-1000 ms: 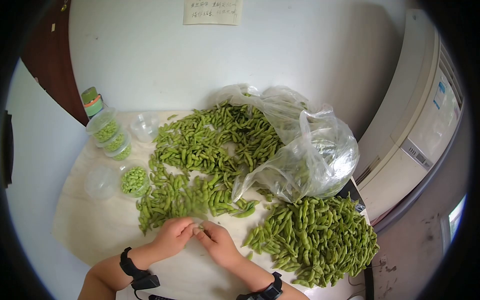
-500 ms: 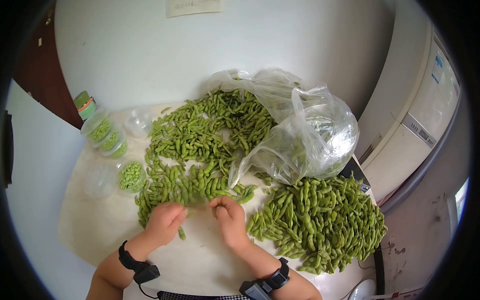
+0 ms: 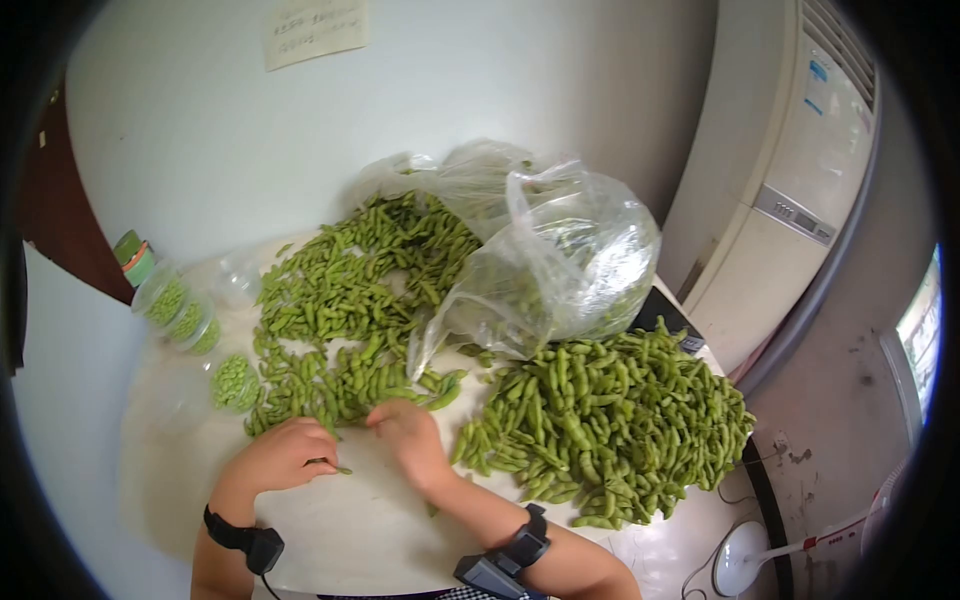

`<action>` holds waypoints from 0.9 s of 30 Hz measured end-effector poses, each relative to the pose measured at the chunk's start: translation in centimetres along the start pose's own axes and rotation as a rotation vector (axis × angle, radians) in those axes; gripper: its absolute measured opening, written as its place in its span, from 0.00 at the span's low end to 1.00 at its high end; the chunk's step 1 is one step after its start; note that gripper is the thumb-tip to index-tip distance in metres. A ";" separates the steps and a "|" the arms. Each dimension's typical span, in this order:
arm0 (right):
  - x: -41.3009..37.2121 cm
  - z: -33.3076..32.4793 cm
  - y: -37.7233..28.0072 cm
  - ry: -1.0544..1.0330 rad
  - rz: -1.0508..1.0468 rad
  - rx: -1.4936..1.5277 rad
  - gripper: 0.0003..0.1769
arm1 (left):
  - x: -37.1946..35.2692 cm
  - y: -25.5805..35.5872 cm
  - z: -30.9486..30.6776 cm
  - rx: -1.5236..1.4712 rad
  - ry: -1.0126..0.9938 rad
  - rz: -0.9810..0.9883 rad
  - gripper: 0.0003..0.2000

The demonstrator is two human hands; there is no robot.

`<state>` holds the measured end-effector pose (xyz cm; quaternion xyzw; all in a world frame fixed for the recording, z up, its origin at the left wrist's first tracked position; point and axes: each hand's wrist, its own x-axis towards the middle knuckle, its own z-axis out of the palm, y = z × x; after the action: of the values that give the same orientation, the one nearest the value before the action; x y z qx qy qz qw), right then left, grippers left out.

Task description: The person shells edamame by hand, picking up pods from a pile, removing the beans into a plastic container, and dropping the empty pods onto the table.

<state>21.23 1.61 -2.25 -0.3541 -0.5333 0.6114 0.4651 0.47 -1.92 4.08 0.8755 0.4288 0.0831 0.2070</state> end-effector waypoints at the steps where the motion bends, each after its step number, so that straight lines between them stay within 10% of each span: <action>1: -0.2 0.2 0.2 0.016 -0.008 -0.012 0.07 | 0.2 0.2 0.1 -0.002 0.003 0.022 0.05; 12: -2.0 1.6 -1.9 -0.224 -0.108 -0.614 0.13 | 0.3 1.1 1.6 -0.293 0.214 -0.108 0.07; 27: -1.6 1.4 -2.3 -0.375 0.446 0.361 0.11 | 0.8 1.5 3.0 0.009 0.559 0.021 0.06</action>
<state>20.89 -0.34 0.15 -0.2554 -0.4020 0.8371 0.2691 3.06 -2.97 1.97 0.8238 0.4606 0.3216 0.0760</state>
